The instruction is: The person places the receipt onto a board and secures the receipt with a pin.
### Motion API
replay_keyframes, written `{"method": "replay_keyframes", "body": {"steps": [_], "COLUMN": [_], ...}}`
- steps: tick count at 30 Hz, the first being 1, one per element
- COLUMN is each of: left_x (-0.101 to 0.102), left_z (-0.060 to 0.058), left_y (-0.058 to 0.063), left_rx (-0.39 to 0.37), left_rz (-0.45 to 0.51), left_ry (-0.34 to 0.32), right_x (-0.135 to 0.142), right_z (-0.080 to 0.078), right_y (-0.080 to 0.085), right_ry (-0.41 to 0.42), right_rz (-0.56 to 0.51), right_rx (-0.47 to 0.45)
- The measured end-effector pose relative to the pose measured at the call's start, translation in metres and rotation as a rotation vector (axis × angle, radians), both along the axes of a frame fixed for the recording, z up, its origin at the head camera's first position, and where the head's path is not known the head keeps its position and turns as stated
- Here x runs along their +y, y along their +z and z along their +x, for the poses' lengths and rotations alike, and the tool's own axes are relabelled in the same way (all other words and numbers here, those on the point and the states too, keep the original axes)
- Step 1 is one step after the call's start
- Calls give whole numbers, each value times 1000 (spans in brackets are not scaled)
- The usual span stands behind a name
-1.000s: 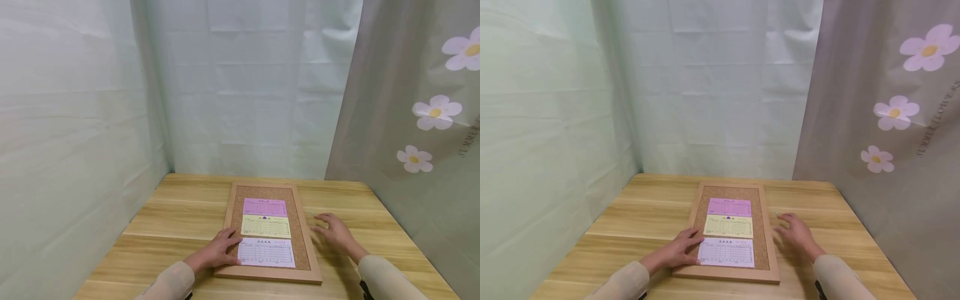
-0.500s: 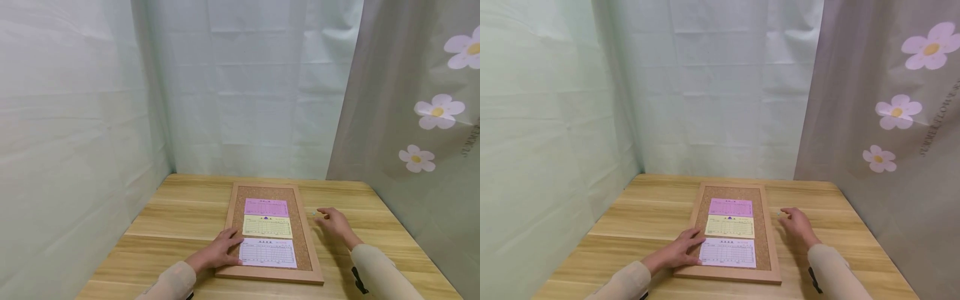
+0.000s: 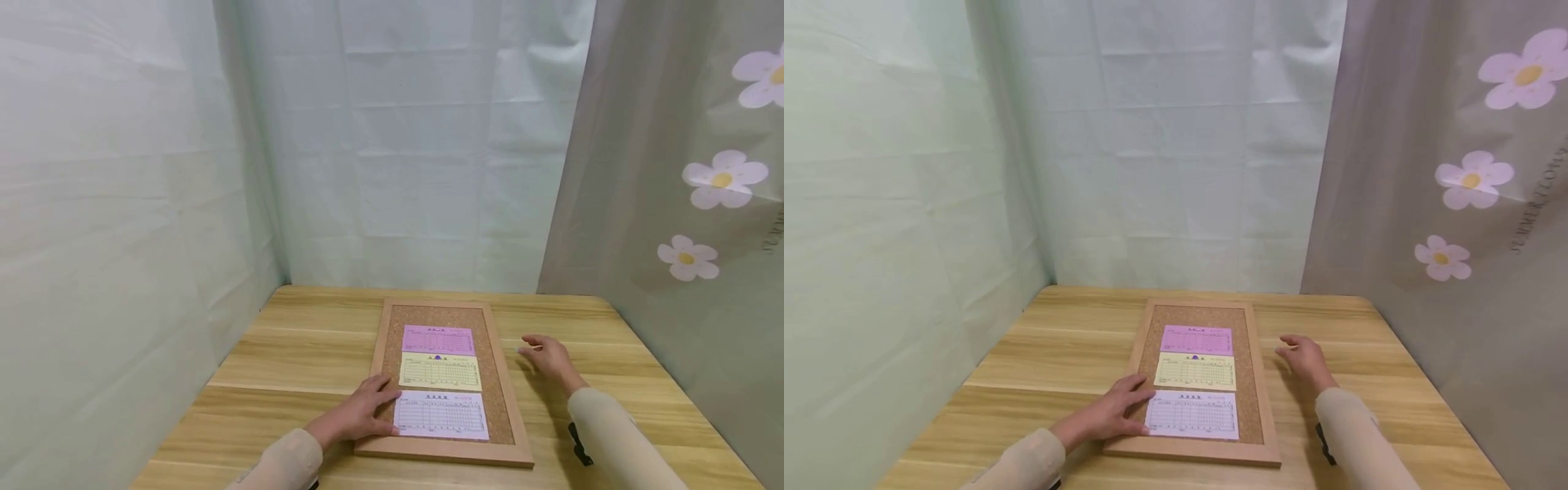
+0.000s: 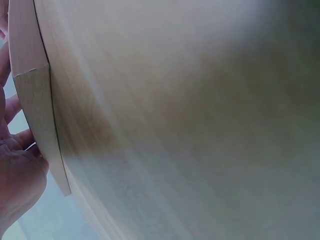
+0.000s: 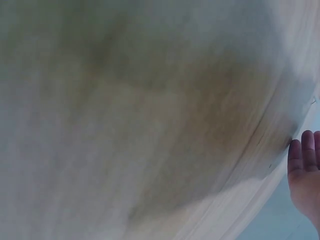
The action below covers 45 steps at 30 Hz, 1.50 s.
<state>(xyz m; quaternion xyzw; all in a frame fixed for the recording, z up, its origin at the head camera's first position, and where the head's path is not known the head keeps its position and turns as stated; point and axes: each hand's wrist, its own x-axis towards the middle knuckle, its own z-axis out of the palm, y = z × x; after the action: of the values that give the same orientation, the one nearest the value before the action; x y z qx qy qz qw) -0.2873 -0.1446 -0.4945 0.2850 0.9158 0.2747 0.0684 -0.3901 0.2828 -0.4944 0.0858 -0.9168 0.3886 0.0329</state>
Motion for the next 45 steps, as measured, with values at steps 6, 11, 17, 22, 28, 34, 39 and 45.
{"method": "replay_keyframes", "body": {"steps": [6,11,17,22,28,34,39,45], "left_x": [0,0,2,3,3,3,3,3], "left_z": [3,4,3,3,4,3,2,3], "left_y": [3,5,4,5,5,3,3,3], "left_rx": [-8,-9,-3,-10,-5,13,10,16], "left_rz": [-4,-11,-24,-38,-45,-49,-56,-55], "left_ry": [0,5,4,14,18,11,13,17], "right_x": [4,6,8,8,5,3,3,1], "right_z": [-7,-15,-21,-25,-27,-26,-26,-27], "right_y": [-1,-4,-8,-9,-9,-8,-8,-8], "right_ry": [29,45,52,42,21,23,33,45], "right_rz": [-29,-31,-21,-14,-3,26,67,104], "right_rx": [-61,-83,-87,-107,-112,-90,-61,-30]}}
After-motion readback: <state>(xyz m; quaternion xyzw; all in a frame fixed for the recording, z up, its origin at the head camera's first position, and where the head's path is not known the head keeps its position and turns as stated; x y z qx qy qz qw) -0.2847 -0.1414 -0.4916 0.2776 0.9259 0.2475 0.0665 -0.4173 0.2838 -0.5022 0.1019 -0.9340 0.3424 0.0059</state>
